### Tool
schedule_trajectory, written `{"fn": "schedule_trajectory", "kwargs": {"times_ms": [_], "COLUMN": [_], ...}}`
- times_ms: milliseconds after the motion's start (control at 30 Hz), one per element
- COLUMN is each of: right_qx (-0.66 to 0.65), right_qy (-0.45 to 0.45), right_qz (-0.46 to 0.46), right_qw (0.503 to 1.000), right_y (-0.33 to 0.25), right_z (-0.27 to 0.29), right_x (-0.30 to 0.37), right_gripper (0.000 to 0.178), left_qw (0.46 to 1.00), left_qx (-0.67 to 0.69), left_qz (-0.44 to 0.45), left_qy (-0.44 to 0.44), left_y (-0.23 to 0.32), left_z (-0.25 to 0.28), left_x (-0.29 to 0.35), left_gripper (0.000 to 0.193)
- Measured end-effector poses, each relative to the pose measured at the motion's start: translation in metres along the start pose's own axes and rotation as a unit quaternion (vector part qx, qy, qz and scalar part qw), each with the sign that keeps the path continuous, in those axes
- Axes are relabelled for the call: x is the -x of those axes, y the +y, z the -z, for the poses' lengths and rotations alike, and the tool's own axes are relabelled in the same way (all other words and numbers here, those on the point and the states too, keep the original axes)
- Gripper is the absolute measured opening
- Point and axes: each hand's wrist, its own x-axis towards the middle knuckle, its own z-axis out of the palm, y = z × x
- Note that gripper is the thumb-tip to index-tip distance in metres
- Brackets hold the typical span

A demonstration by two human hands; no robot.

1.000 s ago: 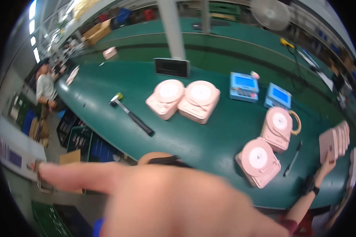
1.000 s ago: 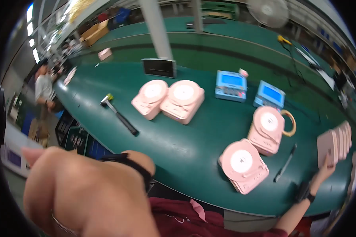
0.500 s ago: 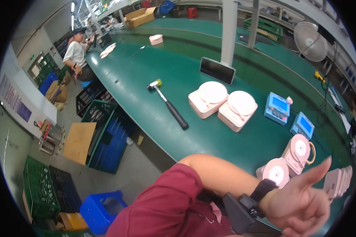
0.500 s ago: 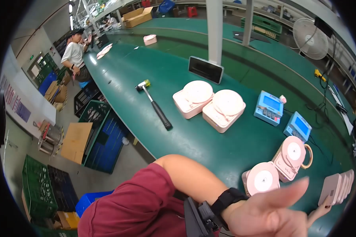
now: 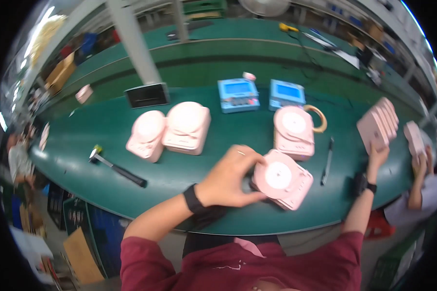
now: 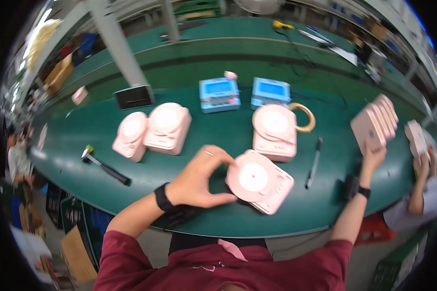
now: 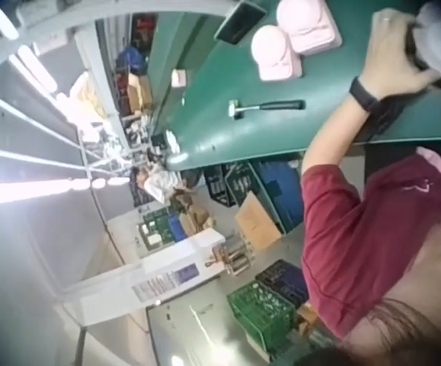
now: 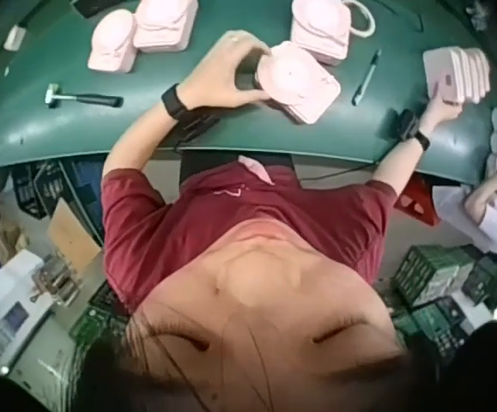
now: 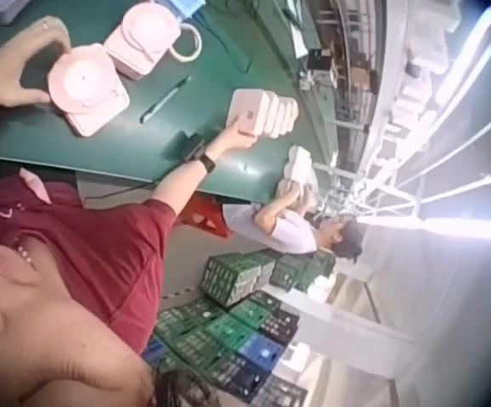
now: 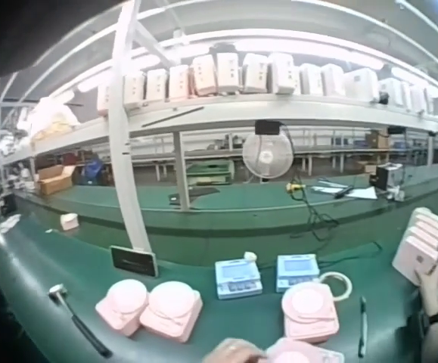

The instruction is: The person picks up several pink record players one by one, turns them over to inspect them, and presses their buttons to test them. After testing each device, they place it back on the table or onto a stack.

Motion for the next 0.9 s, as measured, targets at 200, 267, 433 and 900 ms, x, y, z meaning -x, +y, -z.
{"fn": "schedule_trajectory", "kwargs": {"times_ms": [200, 267, 433, 900], "right_qx": [-0.125, -0.267, -0.156, -0.197], "right_qy": [0.059, -0.205, -0.539, -0.521], "right_qz": [0.066, 0.095, 0.263, 0.202], "right_qw": [0.988, 0.937, 0.785, 0.806], "right_y": [-0.158, -0.208, -0.31, -0.365], "right_z": [0.067, 0.105, 0.15, 0.11], "right_x": [0.057, 0.088, 0.171, 0.238], "right_gripper": [0.083, 0.088, 0.102, 0.1], "left_qw": [0.995, 0.992, 0.994, 0.97], "left_qx": [0.024, 0.03, 0.022, 0.117], "left_qz": [0.089, 0.113, 0.092, 0.144], "left_qy": [-0.022, -0.039, -0.049, 0.159], "left_y": [-0.035, -0.039, -0.04, -0.053], "left_z": [-0.009, -0.013, -0.015, -0.017], "left_x": [0.021, 0.022, 0.022, 0.03], "left_gripper": [0.073, 0.071, 0.067, 0.047]}}
